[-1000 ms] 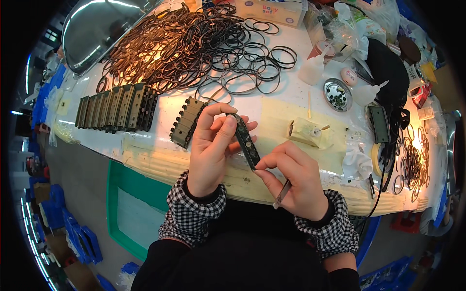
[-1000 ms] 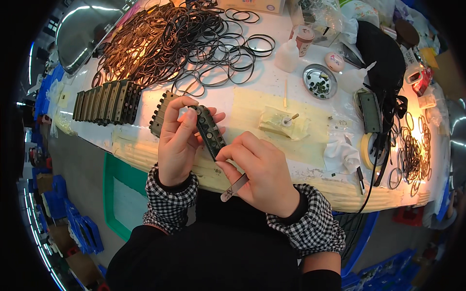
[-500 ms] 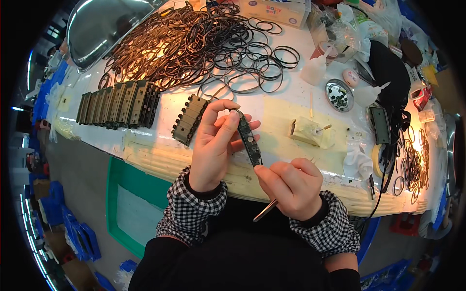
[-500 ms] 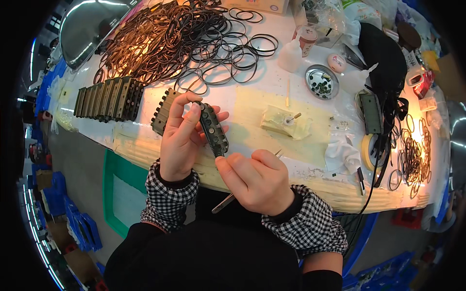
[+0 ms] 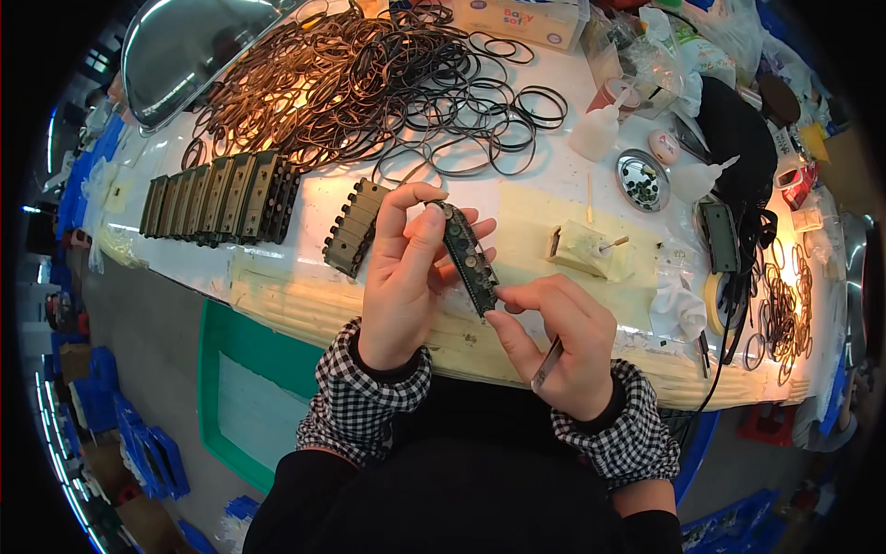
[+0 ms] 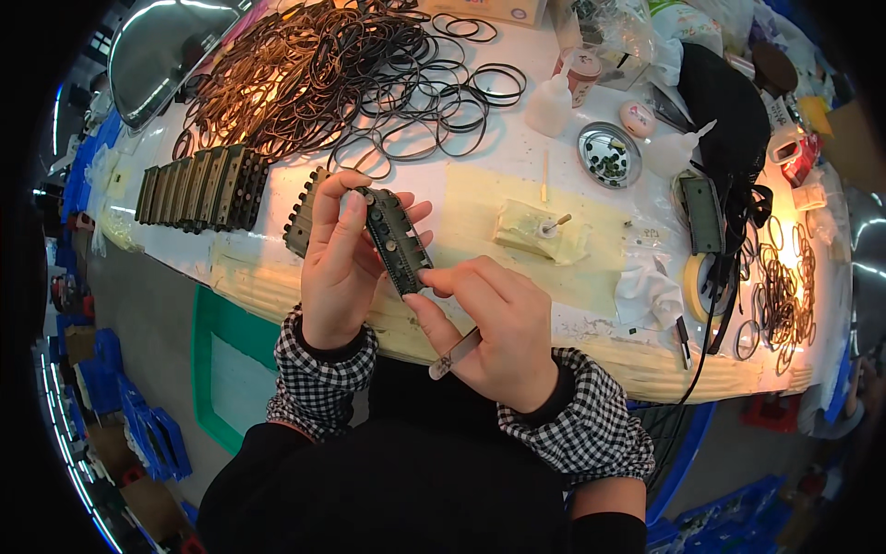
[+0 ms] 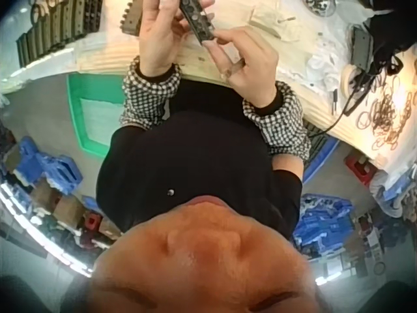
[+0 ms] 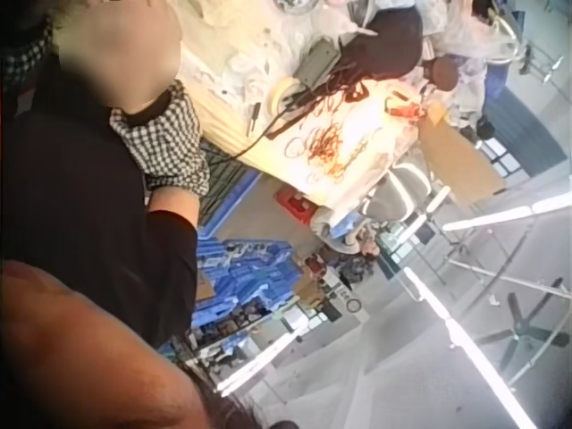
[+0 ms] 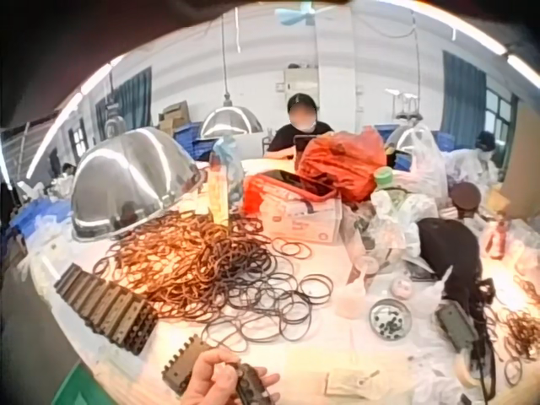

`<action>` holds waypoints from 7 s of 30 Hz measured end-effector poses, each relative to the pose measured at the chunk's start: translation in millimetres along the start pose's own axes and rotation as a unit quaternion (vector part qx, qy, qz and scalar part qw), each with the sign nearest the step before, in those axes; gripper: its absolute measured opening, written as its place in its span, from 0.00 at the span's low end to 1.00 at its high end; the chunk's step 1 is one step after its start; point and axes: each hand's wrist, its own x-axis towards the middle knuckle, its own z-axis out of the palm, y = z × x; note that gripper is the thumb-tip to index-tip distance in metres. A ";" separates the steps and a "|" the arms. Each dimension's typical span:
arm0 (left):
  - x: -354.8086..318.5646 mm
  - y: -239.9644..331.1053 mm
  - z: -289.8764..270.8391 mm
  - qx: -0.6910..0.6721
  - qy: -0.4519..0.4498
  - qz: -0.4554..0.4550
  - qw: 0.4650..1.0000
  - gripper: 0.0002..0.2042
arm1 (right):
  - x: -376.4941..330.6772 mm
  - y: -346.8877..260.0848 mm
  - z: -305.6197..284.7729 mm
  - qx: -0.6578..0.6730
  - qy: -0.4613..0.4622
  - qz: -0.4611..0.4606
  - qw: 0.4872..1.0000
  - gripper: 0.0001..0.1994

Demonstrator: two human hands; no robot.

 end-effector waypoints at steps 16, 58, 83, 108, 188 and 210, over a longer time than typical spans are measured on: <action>-4.1 -3.5 6.2 0.127 -0.037 0.110 0.985 0.24 | 7.4 -1.0 -12.2 0.215 -0.115 0.266 0.932 0.06; -4.4 -4.8 0.0 0.125 -0.146 0.113 0.975 0.29 | 4.9 5.3 -13.2 0.307 -0.113 0.318 0.890 0.07; -6.1 -5.1 0.6 0.111 -0.112 0.095 0.983 0.26 | 7.7 0.6 -19.4 0.236 -0.156 0.273 0.919 0.06; -13.8 4.7 1.3 0.143 -0.312 -0.089 0.935 0.27 | 14.3 4.8 -32.2 0.286 -0.074 0.208 0.933 0.11; -25.9 -14.4 24.9 0.126 -0.144 0.040 0.981 0.24 | 9.8 -3.7 -28.4 0.181 -0.021 0.217 0.959 0.06; -22.4 -28.1 16.9 0.178 -0.123 0.089 0.972 0.19 | 7.6 10.5 -18.5 -0.089 0.019 -0.077 0.993 0.12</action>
